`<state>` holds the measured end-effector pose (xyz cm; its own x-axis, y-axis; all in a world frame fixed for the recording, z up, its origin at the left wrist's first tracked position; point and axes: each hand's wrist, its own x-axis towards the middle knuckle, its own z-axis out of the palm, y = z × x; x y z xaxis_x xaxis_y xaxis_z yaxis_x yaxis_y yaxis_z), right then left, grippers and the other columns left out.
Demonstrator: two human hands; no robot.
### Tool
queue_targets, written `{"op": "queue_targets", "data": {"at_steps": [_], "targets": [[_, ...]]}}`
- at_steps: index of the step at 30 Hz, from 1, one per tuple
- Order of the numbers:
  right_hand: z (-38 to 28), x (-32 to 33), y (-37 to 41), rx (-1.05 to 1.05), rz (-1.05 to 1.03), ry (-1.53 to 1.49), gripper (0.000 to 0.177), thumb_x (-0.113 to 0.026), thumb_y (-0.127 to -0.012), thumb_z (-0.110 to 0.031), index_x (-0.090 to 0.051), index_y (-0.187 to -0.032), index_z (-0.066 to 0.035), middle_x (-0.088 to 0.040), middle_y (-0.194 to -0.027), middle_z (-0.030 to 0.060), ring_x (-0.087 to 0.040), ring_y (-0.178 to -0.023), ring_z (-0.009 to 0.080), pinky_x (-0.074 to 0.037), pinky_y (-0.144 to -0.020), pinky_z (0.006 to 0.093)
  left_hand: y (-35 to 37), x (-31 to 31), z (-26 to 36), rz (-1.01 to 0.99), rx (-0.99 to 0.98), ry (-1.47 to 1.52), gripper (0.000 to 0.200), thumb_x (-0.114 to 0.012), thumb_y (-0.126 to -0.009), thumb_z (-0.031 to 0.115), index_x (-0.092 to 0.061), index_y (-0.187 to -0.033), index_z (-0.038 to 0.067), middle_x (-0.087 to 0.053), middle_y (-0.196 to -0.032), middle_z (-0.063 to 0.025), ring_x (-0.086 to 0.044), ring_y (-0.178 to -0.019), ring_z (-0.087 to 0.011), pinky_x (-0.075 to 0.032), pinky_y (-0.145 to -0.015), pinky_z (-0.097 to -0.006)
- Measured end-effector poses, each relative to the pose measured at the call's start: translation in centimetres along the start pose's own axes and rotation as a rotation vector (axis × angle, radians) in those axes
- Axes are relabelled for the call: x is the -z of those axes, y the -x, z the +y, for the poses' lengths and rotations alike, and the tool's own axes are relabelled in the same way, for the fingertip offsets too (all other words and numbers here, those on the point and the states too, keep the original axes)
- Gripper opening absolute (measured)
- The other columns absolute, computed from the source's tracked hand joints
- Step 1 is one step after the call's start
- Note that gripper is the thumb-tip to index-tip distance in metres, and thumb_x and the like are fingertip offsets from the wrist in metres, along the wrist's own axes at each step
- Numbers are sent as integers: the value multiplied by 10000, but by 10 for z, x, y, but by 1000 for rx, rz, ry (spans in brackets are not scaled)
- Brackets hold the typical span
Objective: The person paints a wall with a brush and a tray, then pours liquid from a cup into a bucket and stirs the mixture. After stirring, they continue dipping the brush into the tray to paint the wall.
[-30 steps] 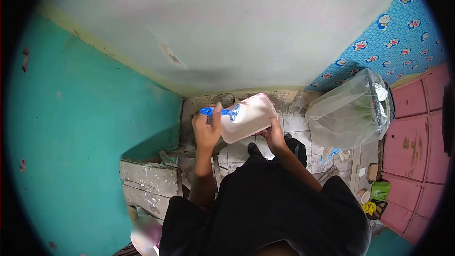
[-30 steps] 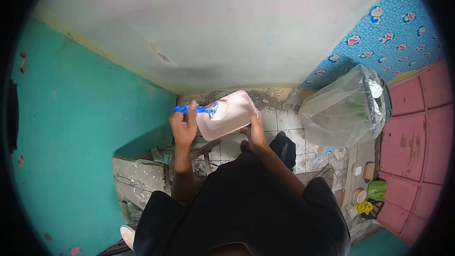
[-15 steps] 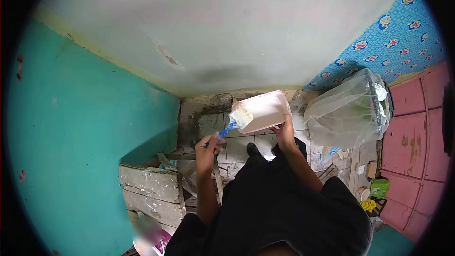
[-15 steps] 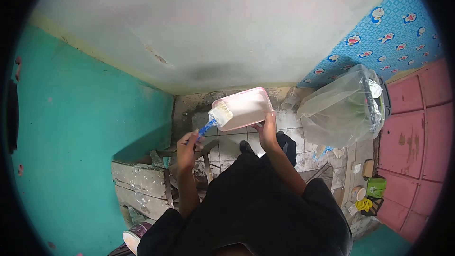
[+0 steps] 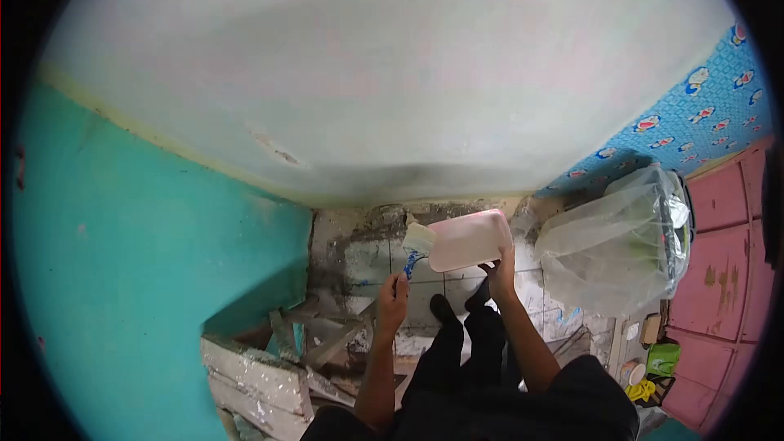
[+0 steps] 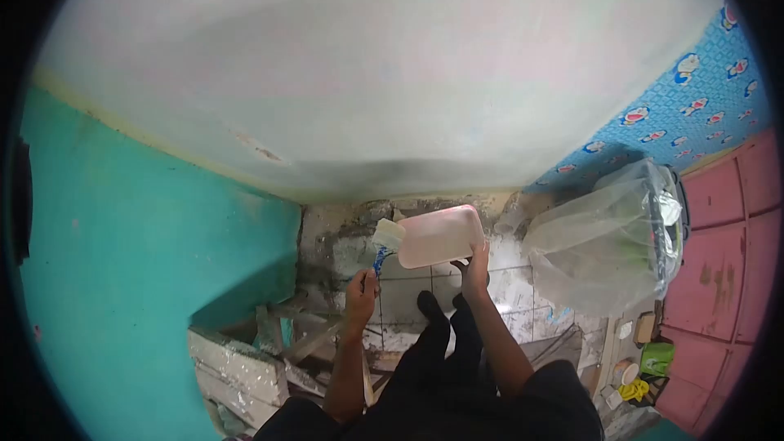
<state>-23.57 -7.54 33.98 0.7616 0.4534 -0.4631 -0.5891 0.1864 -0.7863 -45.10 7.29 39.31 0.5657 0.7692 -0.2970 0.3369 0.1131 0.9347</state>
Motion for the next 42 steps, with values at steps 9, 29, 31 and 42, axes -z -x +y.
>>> {"op": "queue_targets", "data": {"at_steps": [9,29,31,42], "targets": [[42,52,-80,82,94,-44,498,-457,-955,-324,-352,-1396,-116,-432,-1337,134,-480,-1221,294,-503,-906,513,-186,-80,-129,146,-71,161,308,-459,-1062,314,-500,-883,66,-463,-700,17,-408,-577,-78,-349,-531,-258],[173,204,-142,-152,181,-134,565,-501,-960,-305,-383,-1438,-29,-484,-1400,124,-470,-1296,251,-373,-1088,393,-397,-212,-469,346,110,-205,371,-446,-1042,320,-588,-911,4,-583,-819,-117,-531,-700,-278,-426,-663,-406],[184,211,-150,-140,191,-134,568,-503,-958,-302,-379,-1440,-29,-480,-1403,123,-466,-1299,254,-368,-1092,396,-407,-216,-490,368,220,-229,369,-445,-1041,320,-603,-920,9,-600,-823,-115,-552,-702,-270,-442,-669,-403],[170,211,-140,-110,160,-89,571,-516,-949,-309,-392,-1431,-29,-493,-1374,127,-482,-1273,248,-386,-1076,394,-407,-188,-392,288,274,29,412,-499,-997,269,-581,-691,5,-501,-562,-38,-447,-477,-155,-348,-500,-346]]}}
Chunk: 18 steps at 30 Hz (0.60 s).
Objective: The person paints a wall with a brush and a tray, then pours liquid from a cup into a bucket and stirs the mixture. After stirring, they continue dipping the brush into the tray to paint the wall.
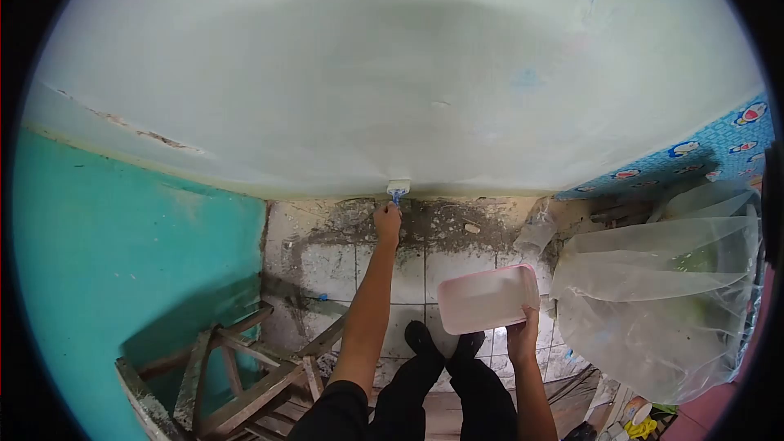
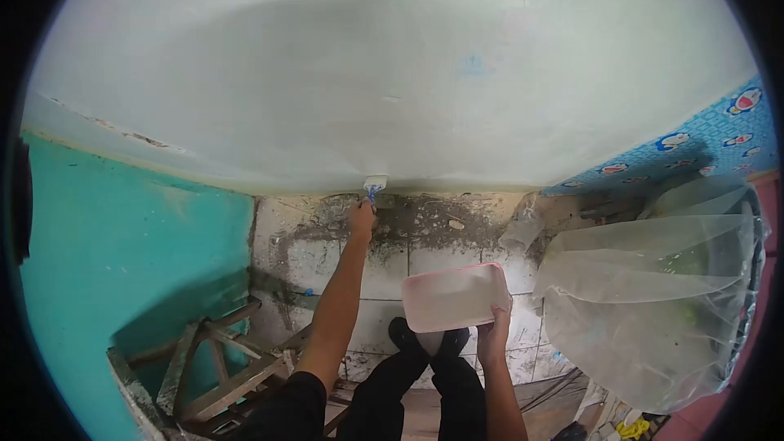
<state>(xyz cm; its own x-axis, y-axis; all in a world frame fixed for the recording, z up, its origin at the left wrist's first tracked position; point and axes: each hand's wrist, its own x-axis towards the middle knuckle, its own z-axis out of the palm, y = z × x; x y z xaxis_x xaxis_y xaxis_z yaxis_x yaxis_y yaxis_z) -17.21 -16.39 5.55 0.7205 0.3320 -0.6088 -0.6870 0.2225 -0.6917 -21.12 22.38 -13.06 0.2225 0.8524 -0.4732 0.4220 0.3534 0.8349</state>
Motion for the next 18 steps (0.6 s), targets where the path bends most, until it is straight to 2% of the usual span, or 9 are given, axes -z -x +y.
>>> {"op": "queue_targets", "data": {"at_steps": [3,6,10,15,18], "targets": [[-15,-10,16,-27,-17,-9,568,-509,-950,-303,-391,-1428,-20,-495,-1371,131,-484,-1272,250,-387,-1077,393,46,14,62,60,-82,176,399,-501,-992,253,-577,-693,-1,-490,-566,-28,-443,-486,-140,-335,-499,-339],[-35,-21,34,-27,-61,-4,569,-505,-949,-297,-388,-1423,-6,-495,-1371,136,-486,-1272,253,-385,-1081,393,93,35,133,82,-195,197,365,-508,-989,238,-580,-719,3,-501,-583,-17,-444,-496,-116,-329,-484,-309],[-57,-33,60,-25,-93,-33,563,-507,-945,-287,-394,-1412,6,-498,-1366,141,-489,-1269,254,-387,-1080,394,184,76,252,35,-283,327,311,-513,-1002,228,-584,-788,15,-505,-608,3,-422,-509,-69,-316,-466,-255],[-70,-36,79,-25,-118,-18,553,-506,-943,-268,-395,-1412,3,-499,-1364,146,-490,-1266,254,-391,-1076,395,264,113,349,87,-469,359,315,-478,-1038,239,-573,-844,9,-495,-635,17,-402,-528,-48,-306,-464,-233],[-69,-33,81,-28,-115,-16,546,-505,-941,-265,-398,-1408,-2,-502,-1359,144,-492,-1264,252,-393,-1074,394,277,115,373,183,-629,427,308,-464,-1051,241,-569,-891,-1,-476,-654,18,-396,-561,-50,-308,-484,-234]]}}
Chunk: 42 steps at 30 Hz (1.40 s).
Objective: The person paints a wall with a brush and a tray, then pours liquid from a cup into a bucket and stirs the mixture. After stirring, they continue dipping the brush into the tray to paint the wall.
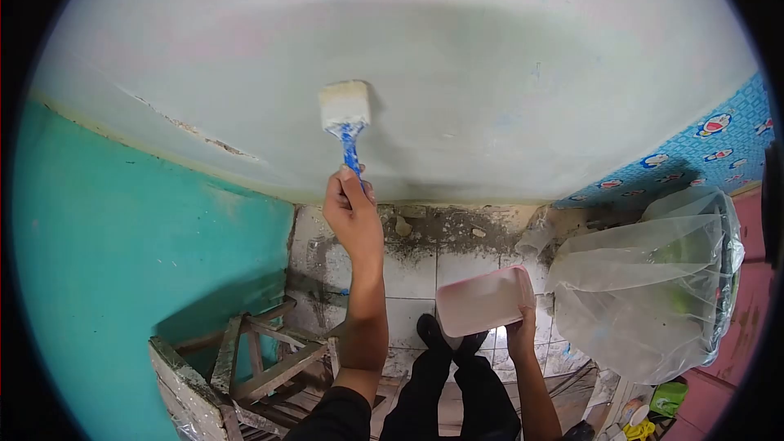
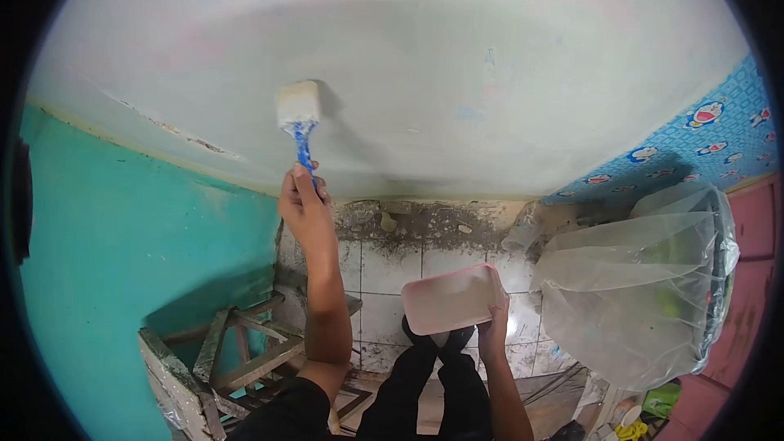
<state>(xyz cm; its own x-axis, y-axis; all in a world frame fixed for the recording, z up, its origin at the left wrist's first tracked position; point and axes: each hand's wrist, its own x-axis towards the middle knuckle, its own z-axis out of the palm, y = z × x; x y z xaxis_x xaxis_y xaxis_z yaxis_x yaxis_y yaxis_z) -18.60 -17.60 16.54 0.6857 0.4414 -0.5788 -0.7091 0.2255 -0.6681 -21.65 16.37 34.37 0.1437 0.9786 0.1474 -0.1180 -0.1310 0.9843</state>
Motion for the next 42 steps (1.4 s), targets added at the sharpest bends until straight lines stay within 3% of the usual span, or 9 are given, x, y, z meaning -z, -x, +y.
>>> {"op": "queue_targets", "data": {"at_steps": [4,6,10,15,25,29,34,38,42], "targets": [[19,13,-12,25,7,17,538,-494,-938,-260,-397,-1406,-13,-508,-1346,134,-495,-1262,249,-394,-1074,393,-4,-6,-78,-25,-54,-138,288,-461,-1058,236,-540,-903,6,-452,-666,16,-393,-594,-60,-320,-516,-244],[29,19,-22,43,-4,21,538,-486,-935,-253,-389,-1412,-25,-506,-1346,129,-493,-1267,249,-393,-1076,395,7,-10,-160,-1,-77,-173,284,-463,-1058,235,-524,-895,11,-444,-671,13,-396,-600,-68,-334,-528,-255],[49,35,-35,35,7,36,550,-475,-920,-232,-372,-1434,-67,-490,-1366,125,-478,-1290,252,-389,-1083,403,45,8,-350,-42,-179,-406,280,-452,-1055,232,-509,-893,10,-488,-672,-96,-459,-569,-224,-401,-550,-350],[76,65,-68,51,34,49,555,-472,-917,-231,-373,-1438,-67,-485,-1381,123,-466,-1306,251,-381,-1090,403,79,18,-504,-87,-119,-568,319,-453,-1048,267,-514,-871,9,-524,-676,-140,-522,-598,-305,-426,-566,-414],[96,83,-81,115,0,25,556,-468,-942,-259,-375,-1444,-38,-476,-1400,126,-457,-1309,253,-365,-1096,395,65,58,-596,-160,223,-660,393,-502,-997,294,-655,-823,-23,-642,-692,-169,-609,-618,-352,-464,-608,-440],[82,63,-53,44,-5,38,555,-471,-938,-249,-376,-1443,-42,-480,-1390,130,-458,-1308,254,-366,-1098,396,21,58,-525,-74,363,-493,393,-516,-982,263,-635,-763,-41,-607,-615,-133,-583,-572,-280,-442,-578,-423],[55,27,-15,-3,-37,63,560,-478,-926,-236,-364,-1442,-51,-471,-1391,135,-456,-1310,257,-363,-1103,402,0,57,-301,-71,293,-334,404,-529,-1000,278,-607,-743,-24,-538,-589,-38,-493,-526,-130,-388,-500,-337],[37,6,7,-18,-85,107,571,-472,-923,-226,-344,-1452,-52,-459,-1403,140,-446,-1322,263,-358,-1110,406,-12,41,-114,-101,264,-98,356,-501,-1035,296,-618,-857,11,-492,-602,20,-388,-489,-33,-280,-445,-220],[19,-17,24,-17,-87,111,580,-469,-893,-221,-348,-1435,-55,-449,-1395,145,-433,-1330,260,-347,-1114,398,-19,33,3,-68,94,6,318,-519,-1037,309,-620,-934,25,-472,-637,42,-374,-547,-17,-275,-479,-193]]}}
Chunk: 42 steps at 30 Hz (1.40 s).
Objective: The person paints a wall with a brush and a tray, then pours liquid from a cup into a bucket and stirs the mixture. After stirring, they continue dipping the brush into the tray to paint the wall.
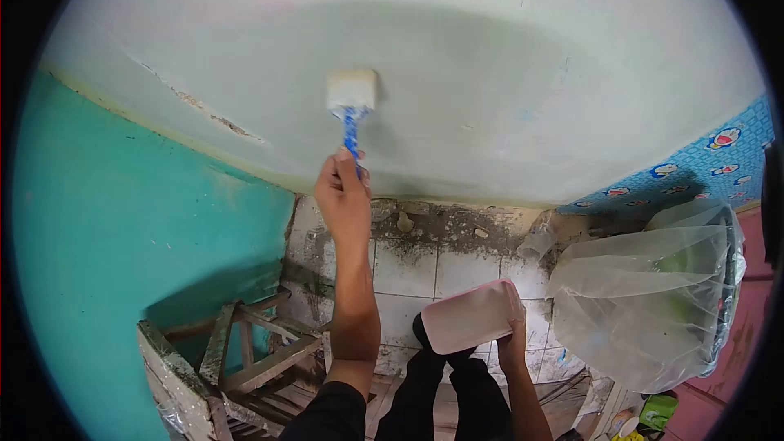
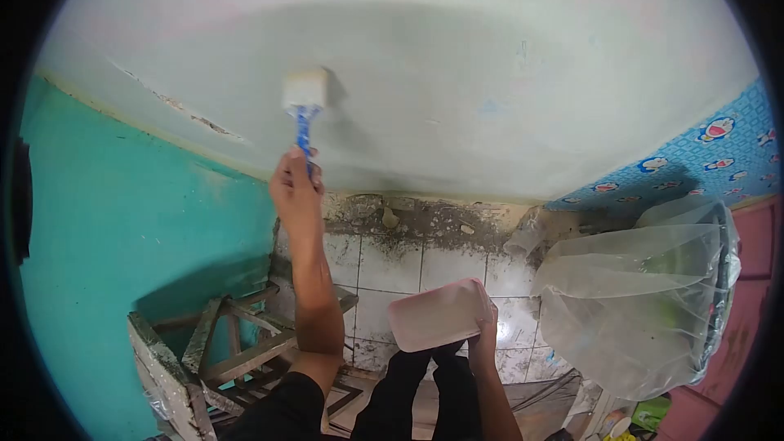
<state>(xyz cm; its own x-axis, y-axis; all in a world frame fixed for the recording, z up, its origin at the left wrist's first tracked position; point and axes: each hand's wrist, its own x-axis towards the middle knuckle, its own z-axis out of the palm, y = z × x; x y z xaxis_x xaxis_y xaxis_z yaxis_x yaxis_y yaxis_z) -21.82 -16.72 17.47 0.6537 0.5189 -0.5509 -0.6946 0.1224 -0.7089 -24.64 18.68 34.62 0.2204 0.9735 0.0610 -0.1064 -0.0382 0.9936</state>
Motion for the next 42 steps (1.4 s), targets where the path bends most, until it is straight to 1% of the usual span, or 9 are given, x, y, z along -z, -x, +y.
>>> {"op": "queue_targets", "data": {"at_steps": [5,13,18,19,22,29,34,38,42], "targets": [[-27,-23,7,39,-29,0,574,-473,-879,-214,-358,-1420,-58,-452,-1382,142,-436,-1322,254,-350,-1110,395,-11,-5,4,-33,-98,6,286,-497,-1049,307,-596,-1000,44,-471,-687,43,-393,-602,-26,-304,-525,-194],[-33,4,6,-9,43,-80,557,-472,-930,-233,-372,-1433,-16,-465,-1414,133,-439,-1332,256,-330,-1127,393,9,18,-333,-121,-141,-488,371,-442,-1048,314,-550,-851,18,-505,-686,-47,-498,-605,-164,-421,-568,-341],[-44,25,4,12,102,-54,576,-490,-925,-254,-375,-1435,-13,-468,-1410,135,-440,-1330,251,-335,-1118,392,14,16,-382,-116,400,-595,424,-476,-1008,325,-596,-785,-15,-585,-660,-129,-561,-575,-286,-427,-581,-405],[-49,29,4,14,120,-53,583,-495,-923,-259,-373,-1437,-13,-469,-1410,135,-440,-1330,250,-336,-1117,392,9,10,-375,-104,474,-569,426,-478,-1002,323,-606,-789,-22,-604,-664,-153,-579,-579,-322,-427,-584,-416],[-52,46,7,70,133,-44,493,-482,-920,-205,-401,-1394,-92,-481,-1339,98,-458,-1290,228,-373,-1077,389,-5,-3,-298,-38,196,-573,430,-476,-994,285,-615,-750,-40,-620,-642,-146,-564,-536,-282,-425,-561,-409],[-74,33,18,73,128,-87,488,-465,-950,-251,-391,-1406,-92,-480,-1347,103,-464,-1290,236,-379,-1079,398,-13,-13,-33,11,168,-159,340,-525,-1012,256,-631,-823,-6,-513,-614,13,-396,-510,-42,-271,-460,-235],[-81,6,22,93,42,-68,542,-465,-945,-292,-359,-1432,-78,-456,-1382,125,-456,-1311,255,-385,-1086,417,-5,-22,105,13,-11,6,353,-510,-1038,309,-633,-892,12,-470,-610,38,-375,-532,-21,-265,-482,-198],[-89,-22,27,133,-39,-29,589,-464,-930,-305,-334,-1445,-50,-427,-1426,145,-439,-1337,269,-378,-1099,422,-14,-28,150,24,-150,11,302,-515,-1038,290,-637,-947,29,-461,-641,42,-372,-567,-26,-272,-503,-197],[-94,-39,41,122,-74,-69,575,-444,-943,-290,-338,-1453,-46,-447,-1423,144,-463,-1321,276,-392,-1093,431,-33,-21,59,-61,-175,-93,316,-469,-1057,274,-581,-881,37,-458,-666,28,-374,-610,-40,-300,-529,-230]]}}
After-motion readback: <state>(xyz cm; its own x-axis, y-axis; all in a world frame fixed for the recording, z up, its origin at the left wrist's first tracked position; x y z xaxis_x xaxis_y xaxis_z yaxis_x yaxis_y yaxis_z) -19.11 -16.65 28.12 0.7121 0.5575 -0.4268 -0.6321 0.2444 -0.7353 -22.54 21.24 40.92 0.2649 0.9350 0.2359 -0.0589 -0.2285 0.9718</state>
